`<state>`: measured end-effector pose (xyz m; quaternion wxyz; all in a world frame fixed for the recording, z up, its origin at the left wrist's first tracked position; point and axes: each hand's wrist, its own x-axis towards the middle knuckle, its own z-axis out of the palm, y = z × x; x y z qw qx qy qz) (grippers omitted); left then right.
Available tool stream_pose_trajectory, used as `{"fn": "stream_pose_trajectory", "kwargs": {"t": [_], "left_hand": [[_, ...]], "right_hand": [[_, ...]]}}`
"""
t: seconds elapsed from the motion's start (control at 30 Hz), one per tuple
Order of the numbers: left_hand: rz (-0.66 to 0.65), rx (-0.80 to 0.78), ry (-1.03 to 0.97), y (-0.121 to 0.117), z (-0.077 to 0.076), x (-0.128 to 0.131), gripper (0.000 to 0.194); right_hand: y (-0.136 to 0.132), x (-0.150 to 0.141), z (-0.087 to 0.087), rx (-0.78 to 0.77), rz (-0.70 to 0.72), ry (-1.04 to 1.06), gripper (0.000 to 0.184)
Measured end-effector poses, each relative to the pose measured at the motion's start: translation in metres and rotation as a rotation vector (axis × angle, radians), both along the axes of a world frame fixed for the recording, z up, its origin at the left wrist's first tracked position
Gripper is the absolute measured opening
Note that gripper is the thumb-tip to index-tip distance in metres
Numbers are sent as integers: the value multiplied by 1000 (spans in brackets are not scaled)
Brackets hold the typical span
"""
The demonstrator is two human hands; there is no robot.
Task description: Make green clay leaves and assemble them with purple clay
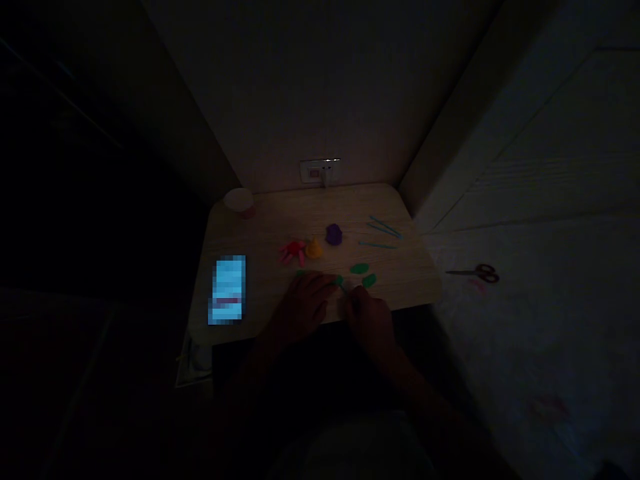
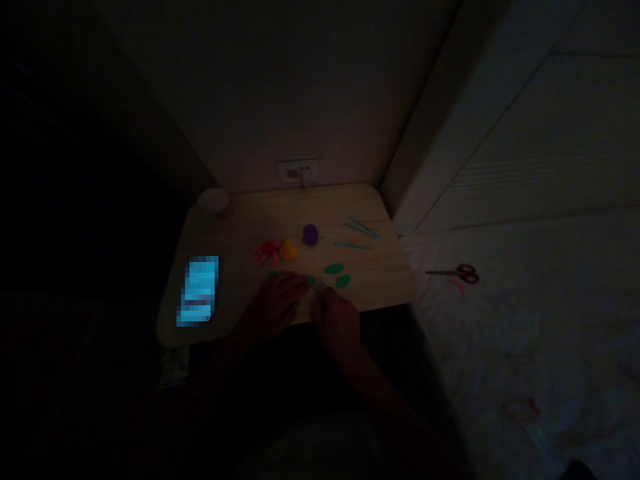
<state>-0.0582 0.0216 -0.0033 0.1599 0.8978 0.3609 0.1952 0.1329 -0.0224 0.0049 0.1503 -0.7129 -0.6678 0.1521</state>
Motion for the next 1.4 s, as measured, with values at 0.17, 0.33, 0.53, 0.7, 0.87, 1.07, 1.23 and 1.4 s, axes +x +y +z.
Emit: {"fn": "stream_pose_trajectory", "kwargs": {"t": [0.17, 0.33, 0.53, 0.7, 0.87, 1.07, 1.23, 1.4], "left_hand": [[32, 22, -14, -2, -2, -1, 48], [37, 16, -11, -2, 0, 0, 43], [36, 10, -1, -1, 1, 1, 44], [30, -2, -9, 0, 0, 2, 42], [27, -1, -5, 1, 0, 1, 44], [27, 4, -17, 1, -1, 1, 45], [27, -9, -14, 2, -1, 2, 46], [23, -15, -24, 2, -2, 1, 47]], "right_hand": [[1, -1, 4, -36, -5, -12, 9], [0, 1, 4, -6, -12, 9, 10], [-3, -1, 1, 0, 1, 10, 10], [-2, -2, 1, 9, -5, 12, 10], [-1, -2, 0, -5, 8, 6, 11], [-1, -4, 4, -8, 20, 0, 11], [-3, -7, 8, -90, -5, -17, 12], [-1, -7, 9, -100, 7, -14, 11]]}}
